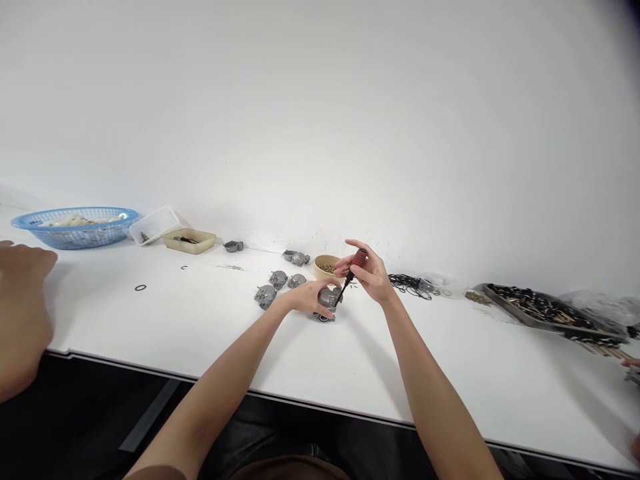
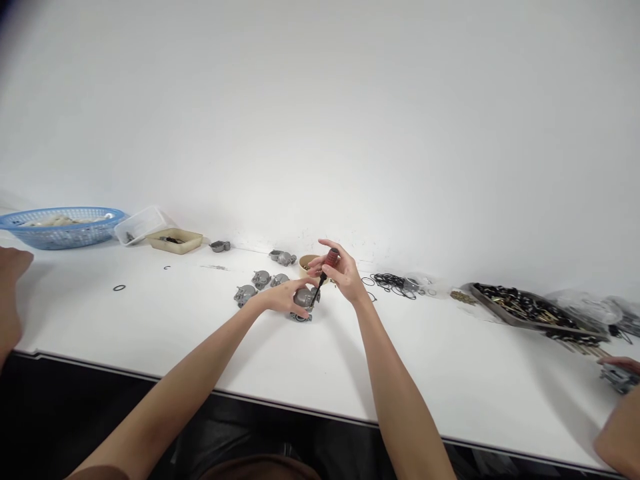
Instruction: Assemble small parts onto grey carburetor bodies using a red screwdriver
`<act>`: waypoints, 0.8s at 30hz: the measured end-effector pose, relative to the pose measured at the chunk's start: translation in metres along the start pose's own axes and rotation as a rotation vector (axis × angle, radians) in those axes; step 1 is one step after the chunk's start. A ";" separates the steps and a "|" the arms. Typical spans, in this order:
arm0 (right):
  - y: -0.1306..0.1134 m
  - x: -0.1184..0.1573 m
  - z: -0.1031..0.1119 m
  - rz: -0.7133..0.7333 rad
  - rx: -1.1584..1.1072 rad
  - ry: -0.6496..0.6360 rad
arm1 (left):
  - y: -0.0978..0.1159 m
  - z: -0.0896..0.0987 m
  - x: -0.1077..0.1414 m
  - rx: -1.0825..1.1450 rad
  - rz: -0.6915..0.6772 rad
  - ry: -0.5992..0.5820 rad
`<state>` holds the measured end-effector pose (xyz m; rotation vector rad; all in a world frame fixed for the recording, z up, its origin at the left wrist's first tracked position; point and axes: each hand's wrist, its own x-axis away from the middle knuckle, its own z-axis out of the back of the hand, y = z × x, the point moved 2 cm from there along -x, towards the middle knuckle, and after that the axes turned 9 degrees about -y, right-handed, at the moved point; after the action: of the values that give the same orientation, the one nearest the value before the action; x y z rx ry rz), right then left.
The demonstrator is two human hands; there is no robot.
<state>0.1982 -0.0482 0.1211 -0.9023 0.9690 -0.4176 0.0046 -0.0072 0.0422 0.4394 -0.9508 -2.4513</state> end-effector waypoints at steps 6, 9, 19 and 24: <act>0.001 -0.002 -0.002 -0.040 0.079 0.114 | -0.002 -0.002 -0.001 0.006 0.040 0.000; 0.001 -0.003 -0.001 -0.060 0.092 0.177 | -0.001 -0.002 0.000 0.033 0.033 0.006; 0.002 -0.001 -0.003 -0.004 0.016 0.034 | -0.002 0.000 0.002 0.046 0.026 -0.007; 0.003 -0.001 0.000 -0.006 -0.038 0.022 | -0.005 0.000 0.001 0.045 0.036 -0.006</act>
<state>0.1980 -0.0457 0.1188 -0.9372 0.9972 -0.4156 0.0020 -0.0041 0.0387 0.4261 -1.0091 -2.4046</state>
